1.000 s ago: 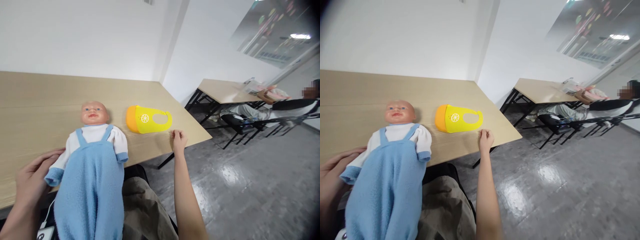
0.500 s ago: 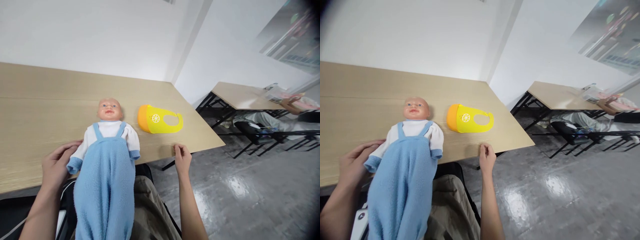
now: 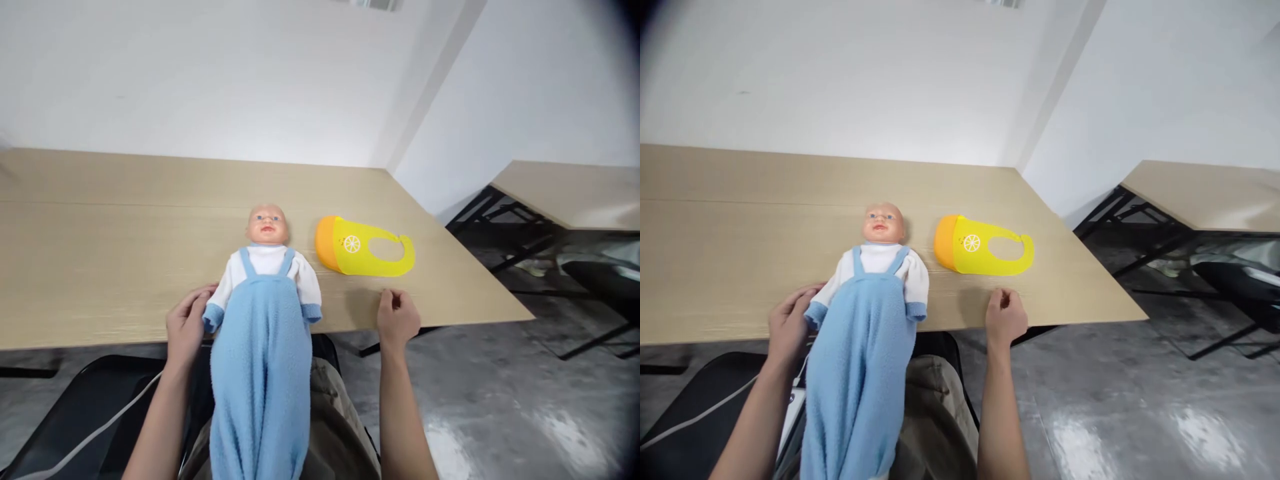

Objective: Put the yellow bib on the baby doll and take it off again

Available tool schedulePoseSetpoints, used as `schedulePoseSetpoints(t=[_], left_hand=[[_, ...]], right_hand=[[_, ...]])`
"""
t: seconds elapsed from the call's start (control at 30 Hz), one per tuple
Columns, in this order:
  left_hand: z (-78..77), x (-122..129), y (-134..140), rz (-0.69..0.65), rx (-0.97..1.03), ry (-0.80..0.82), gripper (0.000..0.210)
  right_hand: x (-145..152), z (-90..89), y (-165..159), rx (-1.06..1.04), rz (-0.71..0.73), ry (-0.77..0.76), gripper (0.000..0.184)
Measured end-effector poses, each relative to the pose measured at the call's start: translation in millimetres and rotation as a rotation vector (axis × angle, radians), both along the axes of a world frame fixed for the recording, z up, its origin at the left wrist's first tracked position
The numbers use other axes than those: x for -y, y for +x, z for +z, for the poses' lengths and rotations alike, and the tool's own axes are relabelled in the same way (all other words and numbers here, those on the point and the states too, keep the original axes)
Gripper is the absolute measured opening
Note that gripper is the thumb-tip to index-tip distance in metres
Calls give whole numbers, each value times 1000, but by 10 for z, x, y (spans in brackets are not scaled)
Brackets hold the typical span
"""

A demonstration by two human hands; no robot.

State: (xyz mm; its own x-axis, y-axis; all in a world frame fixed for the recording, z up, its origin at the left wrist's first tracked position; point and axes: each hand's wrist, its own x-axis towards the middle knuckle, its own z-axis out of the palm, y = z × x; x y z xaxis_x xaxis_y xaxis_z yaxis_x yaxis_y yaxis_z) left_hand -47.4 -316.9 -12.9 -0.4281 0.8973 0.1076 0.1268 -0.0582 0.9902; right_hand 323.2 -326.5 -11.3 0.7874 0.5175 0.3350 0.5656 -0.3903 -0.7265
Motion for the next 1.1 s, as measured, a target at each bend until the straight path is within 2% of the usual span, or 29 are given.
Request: schedulePoseSetpoints(t=[0.07, 0.13, 0.23, 0.33, 0.4, 0.5, 0.57, 0.63, 0.77, 0.87, 0.97, 1.1], left_hand=[[7, -10, 1, -14, -5, -1, 26], [16, -18, 6, -20, -10, 7, 27], [27, 16, 49, -10, -7, 4, 30], [22, 126, 158, 104, 34, 18, 35], [9, 240, 243, 177, 58, 45, 41], [-4, 469, 333, 180, 91, -1, 48], [7, 659, 365, 172, 197, -82, 53], [31, 866, 387, 142, 391, -164, 54], [43, 1255, 422, -43, 852, -397, 49], [-35, 1461, 430, -137, 1080, -615, 46], [-136, 1580, 455, -122, 1122, -678, 42], [-137, 1656, 552, -20, 1014, -592, 37]], right_hand=[[-45, 24, -10, 31, -14, -53, 25], [-79, 57, -7, 11, 37, -66, 23], [-134, 85, -35, -105, 204, 9, 22], [-208, 67, -159, -244, 356, 139, 23], [-267, 51, -293, -350, 409, 219, 24], [-376, 66, -525, -519, 518, 285, 24], [-476, 104, -669, -585, 608, 296, 24], [-615, 150, -794, -653, 685, 294, 23], [-1008, 220, -995, -838, 804, 269, 20], [-1319, 254, -1114, -976, 833, 183, 15], [-1562, 272, -1196, -1205, 887, 38, 14], [-1797, 233, -1252, -1492, 1120, -143, 35]])
